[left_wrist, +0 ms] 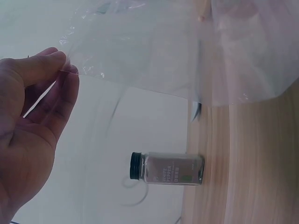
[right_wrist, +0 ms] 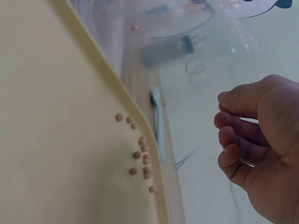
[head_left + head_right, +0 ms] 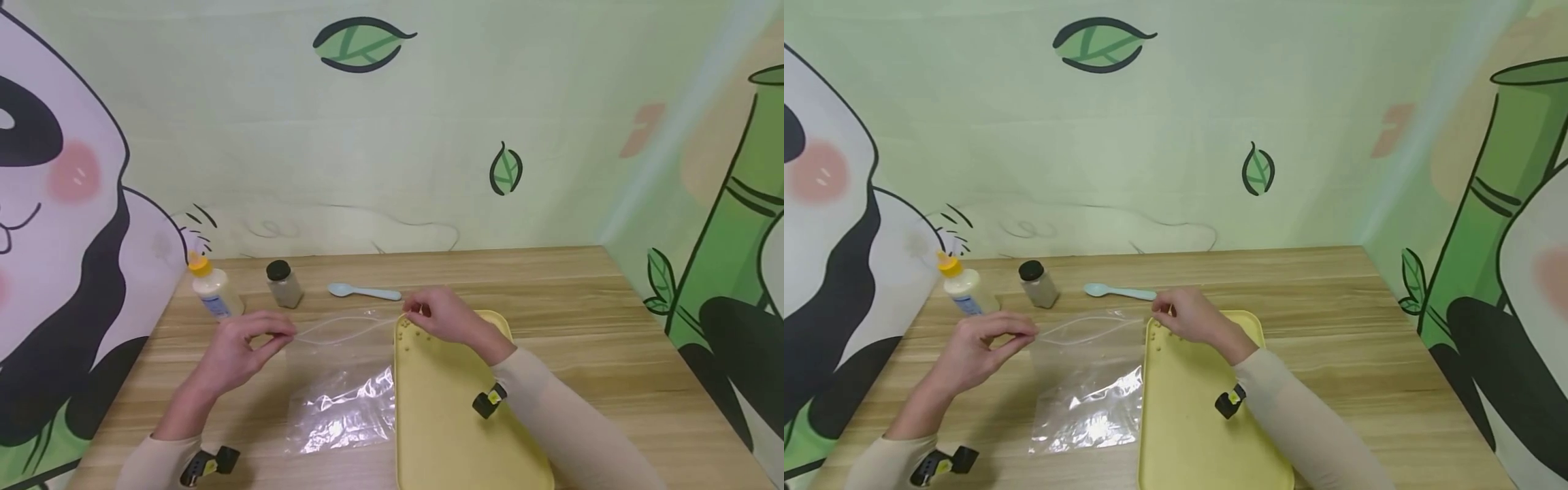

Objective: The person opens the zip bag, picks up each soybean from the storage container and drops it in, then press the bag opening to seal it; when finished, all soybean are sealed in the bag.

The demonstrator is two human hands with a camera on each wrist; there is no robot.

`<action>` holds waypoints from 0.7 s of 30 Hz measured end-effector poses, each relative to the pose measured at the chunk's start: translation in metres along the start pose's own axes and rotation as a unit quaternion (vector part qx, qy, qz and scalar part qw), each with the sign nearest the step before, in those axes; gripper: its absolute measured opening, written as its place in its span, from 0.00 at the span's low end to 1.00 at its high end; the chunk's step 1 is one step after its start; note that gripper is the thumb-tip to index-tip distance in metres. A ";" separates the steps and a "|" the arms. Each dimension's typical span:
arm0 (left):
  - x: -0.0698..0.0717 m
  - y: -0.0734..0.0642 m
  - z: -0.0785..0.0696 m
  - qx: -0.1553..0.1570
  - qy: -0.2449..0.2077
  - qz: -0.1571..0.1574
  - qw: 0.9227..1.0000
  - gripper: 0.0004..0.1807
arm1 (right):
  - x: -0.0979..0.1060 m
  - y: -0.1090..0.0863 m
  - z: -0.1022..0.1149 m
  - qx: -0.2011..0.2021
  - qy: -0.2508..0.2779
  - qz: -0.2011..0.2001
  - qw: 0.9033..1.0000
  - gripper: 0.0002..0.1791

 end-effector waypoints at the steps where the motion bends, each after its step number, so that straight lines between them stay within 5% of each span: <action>1: 0.000 0.000 0.000 0.000 0.001 0.000 1.000 0.20 | -0.002 -0.001 -0.003 -0.004 0.001 0.004 1.000 0.06; 21: 0.003 -0.003 -0.001 -0.008 -0.007 -0.009 1.000 0.18 | -0.021 -0.007 -0.029 -0.024 -0.046 0.020 0.998 0.05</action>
Point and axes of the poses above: each hand's wrist, its own y-axis towards the middle knuckle, its own x-axis out of the back of the hand, z = x × y, the point moved 4 cm from there along y, towards the middle knuckle, and after that the axes turned 6 degrees about z, right-handed, at the moved point
